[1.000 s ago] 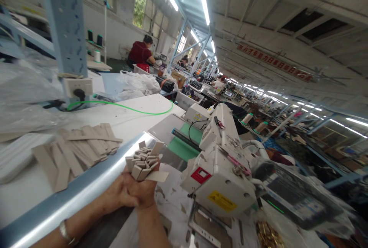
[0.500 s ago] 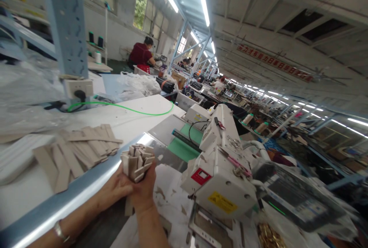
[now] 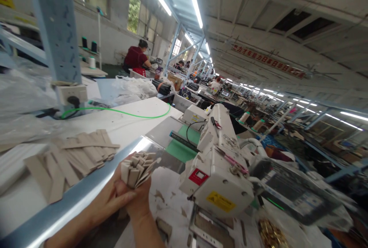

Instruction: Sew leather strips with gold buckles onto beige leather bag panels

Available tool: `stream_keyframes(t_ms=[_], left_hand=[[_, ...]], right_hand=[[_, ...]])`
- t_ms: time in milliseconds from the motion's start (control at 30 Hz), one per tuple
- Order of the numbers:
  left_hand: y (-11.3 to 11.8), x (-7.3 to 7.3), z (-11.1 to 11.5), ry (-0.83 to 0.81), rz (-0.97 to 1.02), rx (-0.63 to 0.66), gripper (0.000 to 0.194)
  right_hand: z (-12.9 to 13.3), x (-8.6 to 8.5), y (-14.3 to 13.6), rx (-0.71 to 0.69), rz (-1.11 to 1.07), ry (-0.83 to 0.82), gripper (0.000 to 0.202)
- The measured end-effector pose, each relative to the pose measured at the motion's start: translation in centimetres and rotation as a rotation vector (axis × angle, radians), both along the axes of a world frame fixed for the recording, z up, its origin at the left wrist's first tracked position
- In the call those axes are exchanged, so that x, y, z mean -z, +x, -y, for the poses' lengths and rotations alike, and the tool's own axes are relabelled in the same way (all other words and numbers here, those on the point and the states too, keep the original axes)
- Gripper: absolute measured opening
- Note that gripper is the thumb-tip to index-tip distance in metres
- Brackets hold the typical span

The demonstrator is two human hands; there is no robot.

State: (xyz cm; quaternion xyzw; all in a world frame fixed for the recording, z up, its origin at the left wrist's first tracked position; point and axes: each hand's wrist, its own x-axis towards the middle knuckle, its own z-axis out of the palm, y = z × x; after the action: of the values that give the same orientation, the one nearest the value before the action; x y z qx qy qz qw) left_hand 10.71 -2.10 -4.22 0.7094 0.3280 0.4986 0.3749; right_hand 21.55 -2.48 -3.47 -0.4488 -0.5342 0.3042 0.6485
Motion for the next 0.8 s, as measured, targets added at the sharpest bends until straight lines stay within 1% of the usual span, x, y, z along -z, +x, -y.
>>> stream_keyframes(t_ms=[67,133,167,233,300,400,500,567,667,800], left_hand=[[-0.2,0.0,0.0,0.071,-0.070,0.007,0.084],[-0.1,-0.1,0.2,0.134,-0.125,-0.031,0.087],[-0.1,-0.1,0.3,0.145,-0.132,-0.063,0.085],[0.1,-0.3,0.6,0.122,-0.091,-0.126,0.075],[0.1,-0.7,0.9,0.070,-0.018,-0.159,0.064],[-0.5,-1.5,1.0,0.035,0.033,-0.164,0.059],[-1.4,-2.1,0.9,0.123,0.004,-0.209,0.058],[-1.6,-2.4,1.0,0.230,-0.036,-0.265,0.055],[-1.5,-2.8,1.4,0.378,-0.078,-0.348,0.047],[-1.1,-3.6,2.2,0.519,-0.051,-0.420,0.037]], right_hand=[[0.1,-0.4,0.1,-0.089,-0.130,-0.066,0.039],[0.1,-1.0,0.3,-0.179,-0.309,-0.168,0.037],[0.1,-1.4,0.5,-0.215,-0.381,-0.213,0.037],[0.0,-2.2,0.7,-0.296,-0.468,-0.274,0.041],[0.0,-2.9,1.0,-0.339,-0.442,-0.296,0.041],[0.3,-3.8,1.5,-0.282,-0.261,-0.224,0.045],[1.2,-3.9,1.9,-0.240,-0.115,-0.097,0.055],[1.8,-3.4,2.1,-0.196,-0.078,-0.045,0.053],[2.3,-2.2,2.2,-0.080,-0.042,-0.002,0.050],[1.9,-0.7,2.6,-0.017,-0.033,0.008,0.051]])
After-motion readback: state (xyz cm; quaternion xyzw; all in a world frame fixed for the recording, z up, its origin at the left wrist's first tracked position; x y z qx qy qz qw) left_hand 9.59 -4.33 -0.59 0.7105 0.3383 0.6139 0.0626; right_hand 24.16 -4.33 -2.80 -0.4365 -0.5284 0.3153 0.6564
